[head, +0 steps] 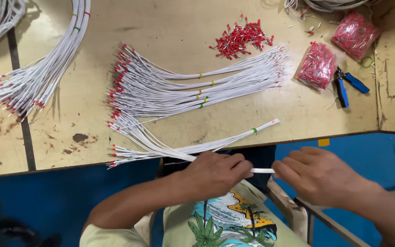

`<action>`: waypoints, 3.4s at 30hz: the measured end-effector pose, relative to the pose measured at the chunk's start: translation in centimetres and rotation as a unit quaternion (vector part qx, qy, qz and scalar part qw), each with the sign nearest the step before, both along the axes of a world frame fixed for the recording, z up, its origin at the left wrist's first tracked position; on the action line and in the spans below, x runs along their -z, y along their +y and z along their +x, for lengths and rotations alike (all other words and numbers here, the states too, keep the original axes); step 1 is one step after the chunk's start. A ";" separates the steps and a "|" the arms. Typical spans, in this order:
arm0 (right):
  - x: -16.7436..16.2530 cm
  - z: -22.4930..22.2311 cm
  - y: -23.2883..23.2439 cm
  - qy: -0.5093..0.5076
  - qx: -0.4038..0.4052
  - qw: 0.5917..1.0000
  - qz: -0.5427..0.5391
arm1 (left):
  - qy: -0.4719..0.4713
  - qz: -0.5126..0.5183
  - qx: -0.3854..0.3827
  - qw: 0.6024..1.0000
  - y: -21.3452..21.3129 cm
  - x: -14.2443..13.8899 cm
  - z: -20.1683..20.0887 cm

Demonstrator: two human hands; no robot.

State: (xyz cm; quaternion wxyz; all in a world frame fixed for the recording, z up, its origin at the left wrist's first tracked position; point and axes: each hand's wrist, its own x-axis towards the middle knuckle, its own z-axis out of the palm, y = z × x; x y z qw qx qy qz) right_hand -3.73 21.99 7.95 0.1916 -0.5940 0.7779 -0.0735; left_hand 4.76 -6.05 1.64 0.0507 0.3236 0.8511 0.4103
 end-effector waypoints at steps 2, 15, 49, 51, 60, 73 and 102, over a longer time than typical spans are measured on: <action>-0.4 -0.2 1.1 -0.001 -0.007 1.000 0.021 | -0.008 -0.022 0.030 0.999 -0.8 0.0 -0.2; 0.5 -0.6 5.0 -0.015 0.037 0.999 -0.025 | -0.032 -0.051 0.044 0.997 -3.7 0.3 -0.2; 4.6 -4.0 5.4 0.104 0.291 0.948 -0.079 | 0.095 -0.119 -0.128 0.980 -11.1 -1.3 1.9; 5.9 -5.2 5.2 0.114 0.288 0.946 -0.098 | 0.145 -0.167 -0.149 0.964 -12.1 -2.3 2.3; 9.7 -11.3 -2.5 0.233 0.220 0.929 -0.187 | 0.226 -0.306 -0.258 0.888 -12.6 2.2 -2.0; 7.8 -3.6 -1.8 0.112 0.126 0.982 -0.087 | 0.162 -0.058 -0.227 0.958 -5.1 6.7 -2.1; -0.4 -0.2 1.9 -0.036 0.050 0.994 -0.090 | -0.089 -0.002 0.065 0.994 -3.1 0.3 0.6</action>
